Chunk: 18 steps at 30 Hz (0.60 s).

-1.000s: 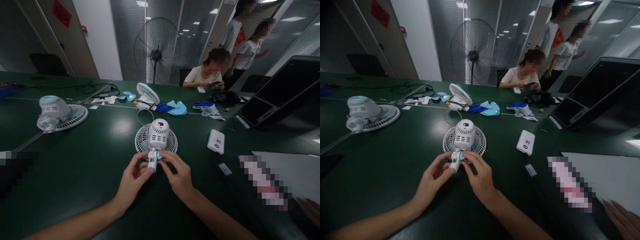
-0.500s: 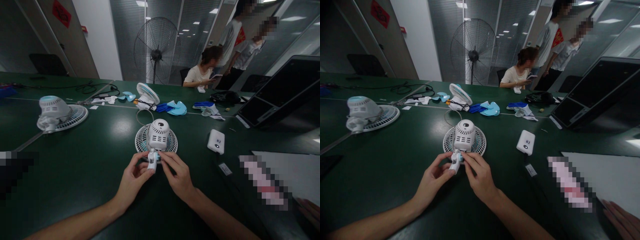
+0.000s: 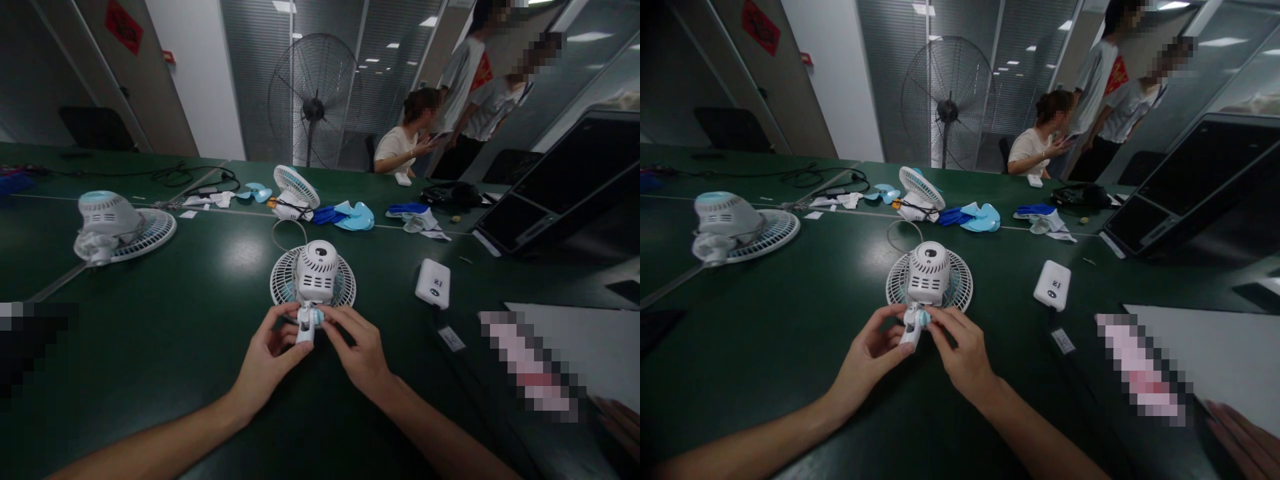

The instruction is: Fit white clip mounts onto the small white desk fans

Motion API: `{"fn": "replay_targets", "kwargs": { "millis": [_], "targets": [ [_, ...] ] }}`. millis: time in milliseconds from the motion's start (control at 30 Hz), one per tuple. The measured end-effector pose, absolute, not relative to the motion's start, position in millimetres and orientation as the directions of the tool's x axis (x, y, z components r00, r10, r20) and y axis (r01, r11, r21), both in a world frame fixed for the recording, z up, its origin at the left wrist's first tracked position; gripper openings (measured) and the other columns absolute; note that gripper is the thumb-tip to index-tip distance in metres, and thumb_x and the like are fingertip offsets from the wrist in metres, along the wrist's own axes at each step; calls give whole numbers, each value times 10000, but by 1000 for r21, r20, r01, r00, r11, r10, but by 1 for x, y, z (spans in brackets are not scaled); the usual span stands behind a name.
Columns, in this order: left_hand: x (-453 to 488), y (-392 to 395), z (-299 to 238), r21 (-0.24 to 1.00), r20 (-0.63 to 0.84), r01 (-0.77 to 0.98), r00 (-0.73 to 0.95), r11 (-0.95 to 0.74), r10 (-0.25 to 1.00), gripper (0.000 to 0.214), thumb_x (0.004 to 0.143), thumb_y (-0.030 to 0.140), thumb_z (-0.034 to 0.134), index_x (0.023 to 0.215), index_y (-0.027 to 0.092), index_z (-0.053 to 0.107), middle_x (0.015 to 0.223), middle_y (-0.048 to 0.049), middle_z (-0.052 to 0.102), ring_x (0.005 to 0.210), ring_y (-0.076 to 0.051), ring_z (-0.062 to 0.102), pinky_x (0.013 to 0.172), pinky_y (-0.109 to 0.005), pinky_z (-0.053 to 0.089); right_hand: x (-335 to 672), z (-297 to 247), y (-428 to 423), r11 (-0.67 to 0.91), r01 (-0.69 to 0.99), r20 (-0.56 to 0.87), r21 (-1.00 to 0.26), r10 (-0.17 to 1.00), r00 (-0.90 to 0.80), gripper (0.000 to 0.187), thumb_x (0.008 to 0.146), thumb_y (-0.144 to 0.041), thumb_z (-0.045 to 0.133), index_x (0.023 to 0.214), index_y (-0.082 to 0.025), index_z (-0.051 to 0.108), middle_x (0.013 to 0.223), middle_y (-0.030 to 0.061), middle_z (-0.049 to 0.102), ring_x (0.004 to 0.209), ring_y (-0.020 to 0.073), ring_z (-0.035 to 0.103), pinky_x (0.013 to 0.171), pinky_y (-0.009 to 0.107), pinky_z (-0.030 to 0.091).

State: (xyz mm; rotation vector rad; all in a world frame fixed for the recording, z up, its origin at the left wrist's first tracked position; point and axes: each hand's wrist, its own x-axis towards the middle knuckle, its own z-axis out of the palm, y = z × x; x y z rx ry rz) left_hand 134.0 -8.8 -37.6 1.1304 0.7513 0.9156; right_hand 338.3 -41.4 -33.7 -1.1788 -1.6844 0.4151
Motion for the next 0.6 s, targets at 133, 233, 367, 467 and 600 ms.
{"fn": "replay_targets", "kwargs": {
  "millis": [133,233,367,467,600],
  "targets": [
    [134,-8,-36,968,-38,-209,434,141,900,604,826,288,842,1339,243,526,1024,-28,710,911,-162,672,895,-322,552,339,-36,-41,464,506,518,-727,854,-38,329,1011,-158,598,1315,-240,691,1094,68,725,998,199,703,903,342,594],
    [135,-9,-34,974,-32,-186,439,126,898,600,823,306,842,1328,240,526,1020,-33,709,906,-170,668,889,-330,549,339,-35,-40,439,510,507,-740,862,-7,278,1002,-185,630,1259,-241,720,1072,62,738,972,202,712,887,341,593],
    [135,-10,-34,981,-29,-158,448,110,894,612,818,323,846,1327,242,517,1033,-33,695,877,-162,638,862,-323,537,338,-32,-38,380,518,470,-766,881,48,93,989,-223,667,1002,-219,759,949,39,738,866,188,709,801,315,579],
    [134,-9,-36,989,-31,-117,442,92,896,611,827,336,835,1338,244,513,1044,-39,684,862,-161,615,830,-315,522,338,-29,-38,342,545,439,-765,897,53,148,995,-227,650,865,-208,717,859,24,703,776,171,679,717,298,557],
    [133,-9,-36,994,-19,-88,440,64,898,605,850,343,814,1360,257,501,1035,-38,676,879,-174,617,827,-321,503,339,-31,-39,394,542,488,-742,872,33,138,981,-195,643,1099,-223,709,1001,51,701,835,180,679,724,306,578]
  ]
}}
